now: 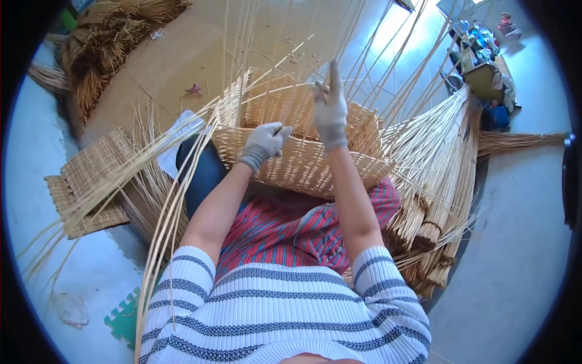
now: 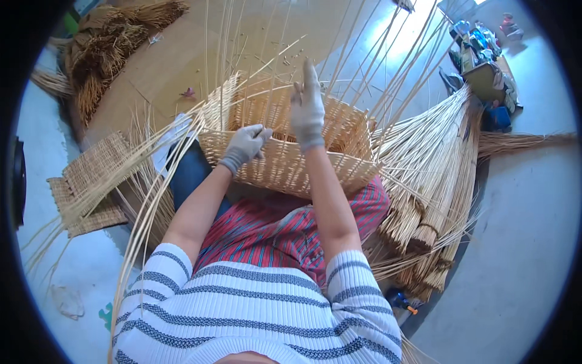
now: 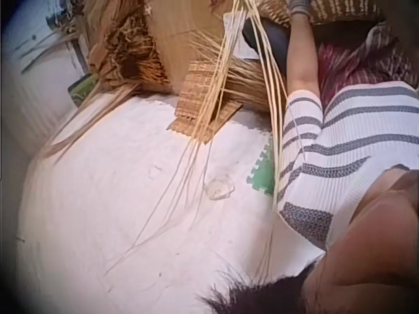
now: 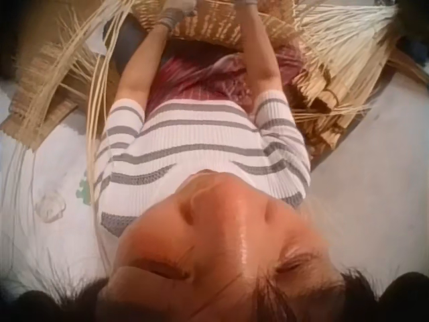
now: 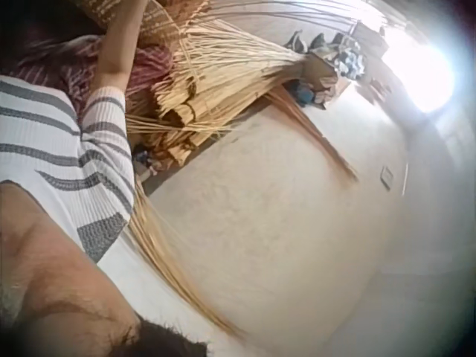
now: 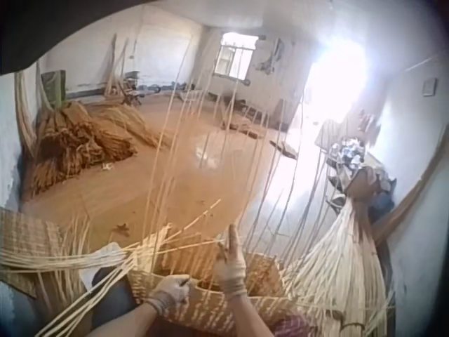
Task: Weaving a wicker basket using bamboo strips, including measuring with a tape measure and trimming with pliers.
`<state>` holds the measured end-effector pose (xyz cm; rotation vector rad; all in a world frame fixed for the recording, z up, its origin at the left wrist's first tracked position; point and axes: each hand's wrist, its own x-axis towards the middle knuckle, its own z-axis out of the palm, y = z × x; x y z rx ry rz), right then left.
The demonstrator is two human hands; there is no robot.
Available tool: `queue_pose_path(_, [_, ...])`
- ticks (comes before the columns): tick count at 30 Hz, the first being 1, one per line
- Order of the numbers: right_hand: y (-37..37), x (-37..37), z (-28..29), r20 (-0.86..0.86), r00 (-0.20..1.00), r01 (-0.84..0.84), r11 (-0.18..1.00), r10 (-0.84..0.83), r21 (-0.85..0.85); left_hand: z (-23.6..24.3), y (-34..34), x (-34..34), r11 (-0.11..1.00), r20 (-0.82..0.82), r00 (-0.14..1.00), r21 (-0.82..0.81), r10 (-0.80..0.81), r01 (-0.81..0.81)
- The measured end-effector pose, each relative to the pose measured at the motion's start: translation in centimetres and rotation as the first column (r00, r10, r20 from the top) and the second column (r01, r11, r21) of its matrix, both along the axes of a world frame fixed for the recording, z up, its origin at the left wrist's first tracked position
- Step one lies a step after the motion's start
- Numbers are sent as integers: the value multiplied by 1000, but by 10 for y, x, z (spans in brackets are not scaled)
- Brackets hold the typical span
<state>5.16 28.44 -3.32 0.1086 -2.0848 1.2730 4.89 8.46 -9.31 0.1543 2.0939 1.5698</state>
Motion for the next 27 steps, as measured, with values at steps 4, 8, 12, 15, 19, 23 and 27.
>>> queue_pose_path(4, [23, 70, -17, 54, 983, -87, 708, 174, -701, 3, 2, 0, 999, 55, 998, 32, 23, -25])
queue_pose_path(8, [9, 143, -52, 360, 903, 344, 898, -236, -275, -6, 4, -2, 991, 34, 999, 135, 9, -14])
queue_pose_path(12, [0, 85, -45, 770, 634, -90, 996, 71, -18, -19, -12, -7, 982, 42, 988, 124, -148, 142])
queue_pose_path(15, [9, 37, -37, 854, 509, -637, 620, -109, 458, -33, -22, -10, 959, -195, 959, 156, -204, 236])
queue_pose_path(19, [4, 26, -38, 799, 552, -553, 612, -239, 565, -45, -28, -9, 935, -204, 942, 181, -267, 304])
queue_pose_path(23, [-9, 60, -36, 797, 596, -266, 913, -97, 310, -21, -24, 4, 949, -116, 975, 231, -192, 214])
queue_pose_path(27, [9, 139, -45, 413, 909, -72, 997, 55, 27, 17, 6, 34, 961, -442, 869, 249, 221, -118])
